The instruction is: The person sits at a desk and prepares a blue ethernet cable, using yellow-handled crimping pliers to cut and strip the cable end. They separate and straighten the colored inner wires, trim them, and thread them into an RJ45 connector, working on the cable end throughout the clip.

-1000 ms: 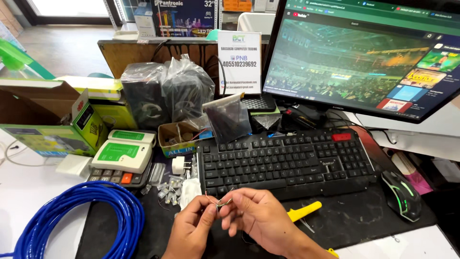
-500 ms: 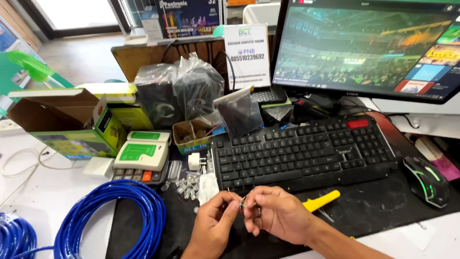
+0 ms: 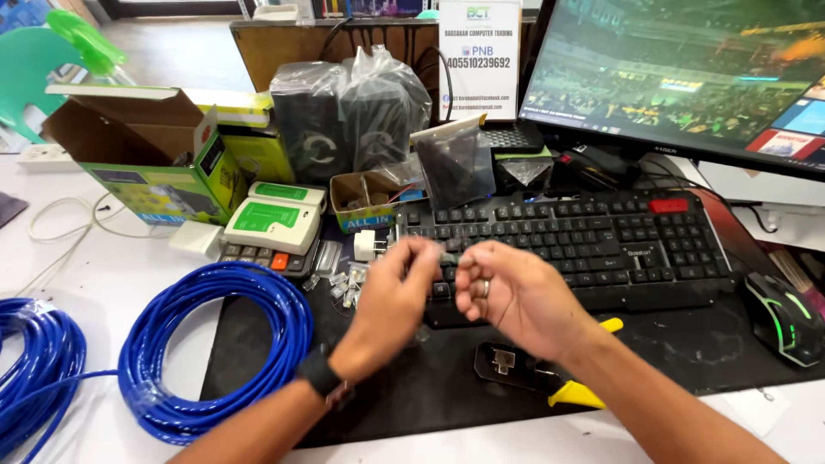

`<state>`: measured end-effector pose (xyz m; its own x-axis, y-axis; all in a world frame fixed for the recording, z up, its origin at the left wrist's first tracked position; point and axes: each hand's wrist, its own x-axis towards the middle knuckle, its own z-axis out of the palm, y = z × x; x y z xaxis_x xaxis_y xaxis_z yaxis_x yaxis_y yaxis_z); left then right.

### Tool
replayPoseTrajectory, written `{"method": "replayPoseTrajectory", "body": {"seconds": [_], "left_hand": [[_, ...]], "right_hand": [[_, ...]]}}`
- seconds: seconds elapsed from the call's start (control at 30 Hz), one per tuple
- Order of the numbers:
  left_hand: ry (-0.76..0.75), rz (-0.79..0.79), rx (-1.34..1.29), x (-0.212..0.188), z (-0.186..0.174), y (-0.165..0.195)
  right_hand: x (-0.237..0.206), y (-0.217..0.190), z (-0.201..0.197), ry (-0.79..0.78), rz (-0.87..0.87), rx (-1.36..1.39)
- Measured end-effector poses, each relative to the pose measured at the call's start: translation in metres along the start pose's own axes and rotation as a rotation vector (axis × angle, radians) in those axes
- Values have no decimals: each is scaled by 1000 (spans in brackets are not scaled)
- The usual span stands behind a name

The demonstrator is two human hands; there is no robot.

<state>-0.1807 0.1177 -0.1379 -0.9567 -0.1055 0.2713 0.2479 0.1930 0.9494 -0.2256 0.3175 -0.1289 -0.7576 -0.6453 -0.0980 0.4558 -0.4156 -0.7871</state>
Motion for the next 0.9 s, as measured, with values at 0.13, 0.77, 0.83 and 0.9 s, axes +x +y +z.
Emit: {"method": "replayPoseTrajectory", "body": {"seconds": [0.13,0.77,0.83,0.9], "left_hand": [[30,23,-196,8,1,2],[-122,-32,-317,-8,8,-31],[-122,-29,-335,-6,8,-31],[-111,-32,-367,-5,7,-31]], "right_hand": [[7,-5,2,13,-54,-101],[6,22,-23,-169,1,138],[7,21,-22,-132,10,126],[7,20,-20,-119,13,120]]}}
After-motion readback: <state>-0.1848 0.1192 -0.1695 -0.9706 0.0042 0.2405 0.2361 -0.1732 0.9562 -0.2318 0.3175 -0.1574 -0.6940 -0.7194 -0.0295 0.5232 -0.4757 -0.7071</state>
